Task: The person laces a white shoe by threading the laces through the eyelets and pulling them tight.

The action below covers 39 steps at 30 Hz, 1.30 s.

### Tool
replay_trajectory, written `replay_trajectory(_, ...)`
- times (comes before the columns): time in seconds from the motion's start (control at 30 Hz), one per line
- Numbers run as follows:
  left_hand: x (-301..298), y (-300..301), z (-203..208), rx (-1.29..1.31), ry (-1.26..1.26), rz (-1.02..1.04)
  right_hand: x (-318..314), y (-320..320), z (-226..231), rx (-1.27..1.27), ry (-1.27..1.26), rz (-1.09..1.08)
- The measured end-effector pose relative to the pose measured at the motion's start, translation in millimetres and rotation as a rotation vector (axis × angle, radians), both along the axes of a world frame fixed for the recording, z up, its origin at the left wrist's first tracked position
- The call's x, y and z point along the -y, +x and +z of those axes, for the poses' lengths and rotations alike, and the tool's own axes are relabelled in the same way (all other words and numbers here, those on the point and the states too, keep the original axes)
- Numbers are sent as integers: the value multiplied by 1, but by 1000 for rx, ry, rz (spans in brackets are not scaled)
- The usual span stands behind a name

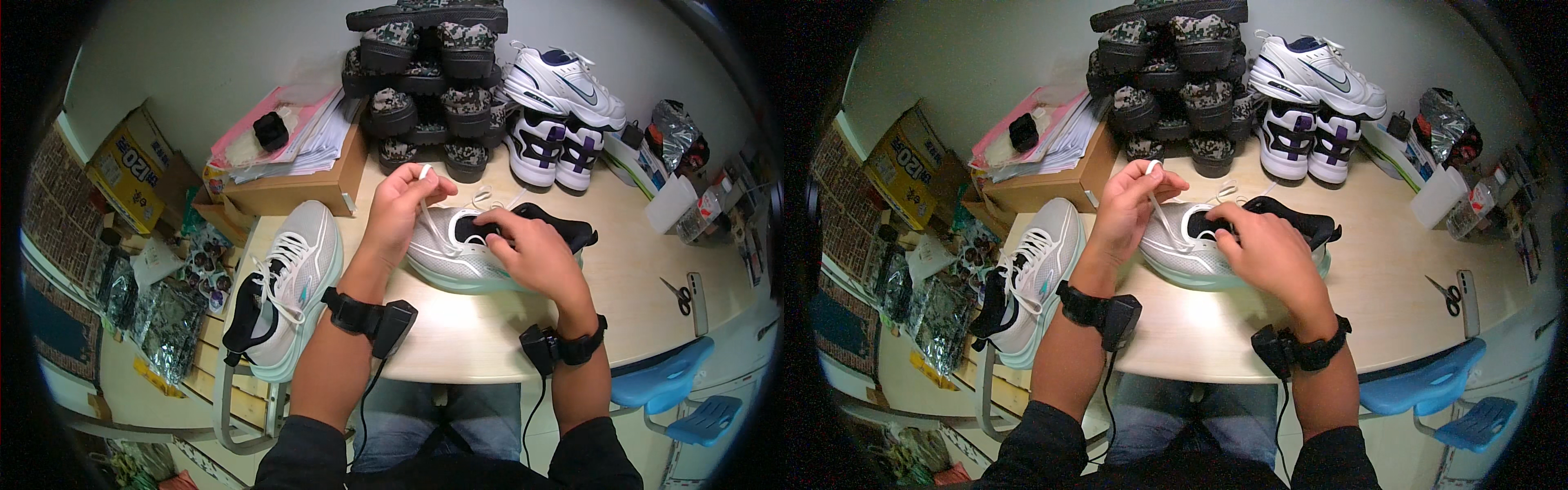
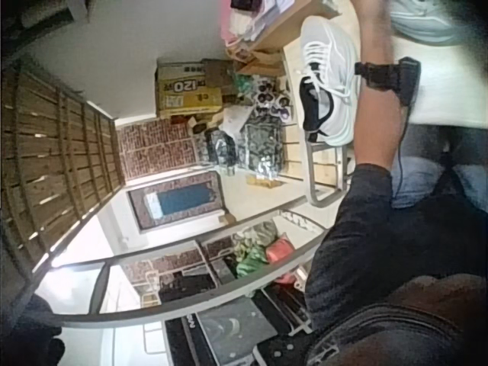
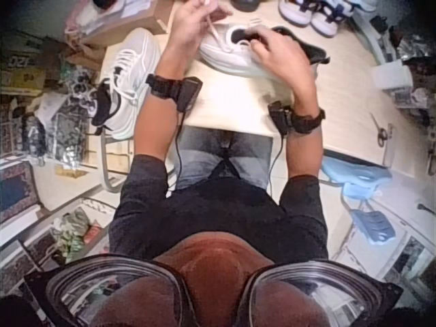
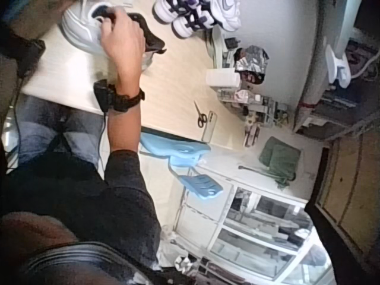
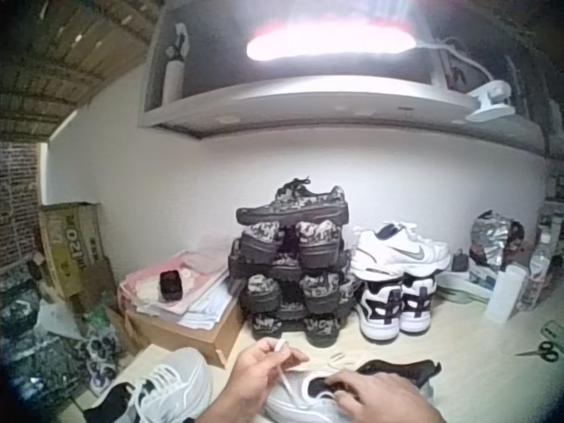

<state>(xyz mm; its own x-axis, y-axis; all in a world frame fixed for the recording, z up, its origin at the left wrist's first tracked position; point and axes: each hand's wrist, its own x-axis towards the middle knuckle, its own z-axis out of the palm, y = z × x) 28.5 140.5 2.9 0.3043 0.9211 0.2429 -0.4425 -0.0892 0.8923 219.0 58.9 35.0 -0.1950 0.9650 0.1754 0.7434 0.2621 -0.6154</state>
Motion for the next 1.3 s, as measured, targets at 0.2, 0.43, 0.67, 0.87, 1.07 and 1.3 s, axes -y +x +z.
replay_trajectory(0.2, 7, 0, 4, -243, 85, -152, -8, 0, -3, 232, -168, 143)
replay_trajectory(0.43, 7, 1, 2, -421, 109, -205, -13, 1, -3, 198, -240, 146)
replay_trajectory(0.67, 6, 5, 0, -558, 134, -156, -13, 2, 0, 104, -188, 125)
replay_trajectory(0.87, 4, 9, -3, -556, 115, -118, -11, 22, -10, -336, -48, 99)
replay_trajectory(1.07, 9, 7, 2, -659, 19, -107, 7, 71, 27, -1897, -102, 469)
replay_trajectory(1.3, 18, 19, -7, -914, 29, -218, 0, 109, 17, -2172, 118, 499)
